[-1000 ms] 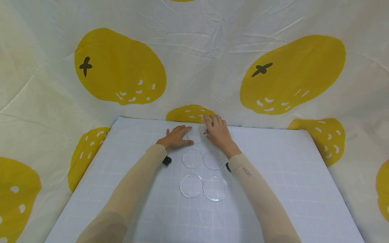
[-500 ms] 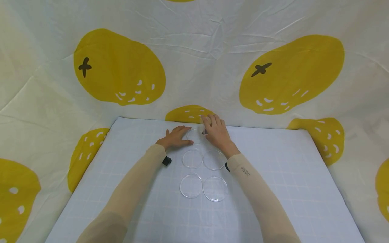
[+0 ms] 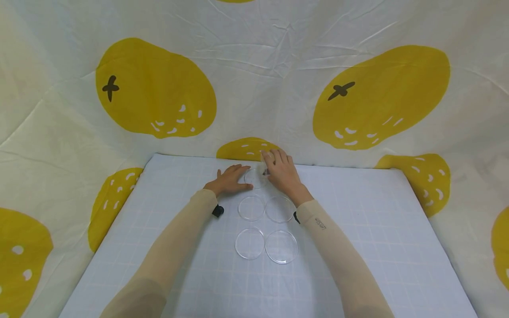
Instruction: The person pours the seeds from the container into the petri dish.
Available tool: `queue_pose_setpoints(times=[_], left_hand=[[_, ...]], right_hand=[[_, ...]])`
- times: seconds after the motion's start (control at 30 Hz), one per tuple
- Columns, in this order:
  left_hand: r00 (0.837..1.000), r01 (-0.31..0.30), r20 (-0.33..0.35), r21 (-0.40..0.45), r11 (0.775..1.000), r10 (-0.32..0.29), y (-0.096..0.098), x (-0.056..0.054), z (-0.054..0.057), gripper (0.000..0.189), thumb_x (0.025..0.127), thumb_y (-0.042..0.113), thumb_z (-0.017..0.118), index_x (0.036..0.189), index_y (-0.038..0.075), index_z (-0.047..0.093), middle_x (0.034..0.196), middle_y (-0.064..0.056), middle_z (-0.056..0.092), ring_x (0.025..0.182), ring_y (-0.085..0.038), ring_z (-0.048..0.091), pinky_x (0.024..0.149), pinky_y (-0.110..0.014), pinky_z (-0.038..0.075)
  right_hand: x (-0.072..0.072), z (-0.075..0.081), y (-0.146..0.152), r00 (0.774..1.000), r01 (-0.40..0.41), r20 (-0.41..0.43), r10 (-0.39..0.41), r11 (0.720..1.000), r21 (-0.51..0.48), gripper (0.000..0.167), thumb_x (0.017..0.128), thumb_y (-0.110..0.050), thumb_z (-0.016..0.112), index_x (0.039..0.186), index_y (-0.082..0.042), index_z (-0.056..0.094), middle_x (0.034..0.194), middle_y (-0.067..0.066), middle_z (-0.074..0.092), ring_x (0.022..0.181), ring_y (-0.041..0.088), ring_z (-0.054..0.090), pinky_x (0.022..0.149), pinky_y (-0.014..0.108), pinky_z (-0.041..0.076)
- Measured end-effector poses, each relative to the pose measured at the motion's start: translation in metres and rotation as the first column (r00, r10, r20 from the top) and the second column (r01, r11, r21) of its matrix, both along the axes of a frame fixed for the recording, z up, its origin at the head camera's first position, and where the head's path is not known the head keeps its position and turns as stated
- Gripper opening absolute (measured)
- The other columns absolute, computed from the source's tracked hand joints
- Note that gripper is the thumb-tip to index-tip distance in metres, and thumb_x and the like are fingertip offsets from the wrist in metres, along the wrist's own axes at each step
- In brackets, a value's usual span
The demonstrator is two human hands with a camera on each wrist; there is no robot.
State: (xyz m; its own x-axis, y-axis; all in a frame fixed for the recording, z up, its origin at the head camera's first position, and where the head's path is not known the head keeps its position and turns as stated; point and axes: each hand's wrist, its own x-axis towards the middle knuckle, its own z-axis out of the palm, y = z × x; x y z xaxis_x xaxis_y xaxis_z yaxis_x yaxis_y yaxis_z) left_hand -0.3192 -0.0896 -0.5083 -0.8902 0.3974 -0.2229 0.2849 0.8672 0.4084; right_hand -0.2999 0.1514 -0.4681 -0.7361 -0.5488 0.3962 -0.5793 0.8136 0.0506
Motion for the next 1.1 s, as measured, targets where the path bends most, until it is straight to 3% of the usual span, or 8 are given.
queue_pose_setpoints(times=[1.1], left_hand=[[1.0,0.009,0.018,-0.029,1.0,-0.009,-0.0001,-0.0014,-0.0007,0.089,0.086,0.077,0.054,0.159,0.035,0.026,0.165,-0.008,0.02,0.151,-0.028,0.013,0.11,-0.074,0.001]], right_hand=[[0.0032,0.0041,0.0001,1.0,0.008,0.014,-0.008,1.0,0.009,0.093,0.077,-0.022,0.089,0.152,-0.007,0.037,0.145,0.026,0.04,0.132,0.044,0.037,0.099,0.056,0.041]])
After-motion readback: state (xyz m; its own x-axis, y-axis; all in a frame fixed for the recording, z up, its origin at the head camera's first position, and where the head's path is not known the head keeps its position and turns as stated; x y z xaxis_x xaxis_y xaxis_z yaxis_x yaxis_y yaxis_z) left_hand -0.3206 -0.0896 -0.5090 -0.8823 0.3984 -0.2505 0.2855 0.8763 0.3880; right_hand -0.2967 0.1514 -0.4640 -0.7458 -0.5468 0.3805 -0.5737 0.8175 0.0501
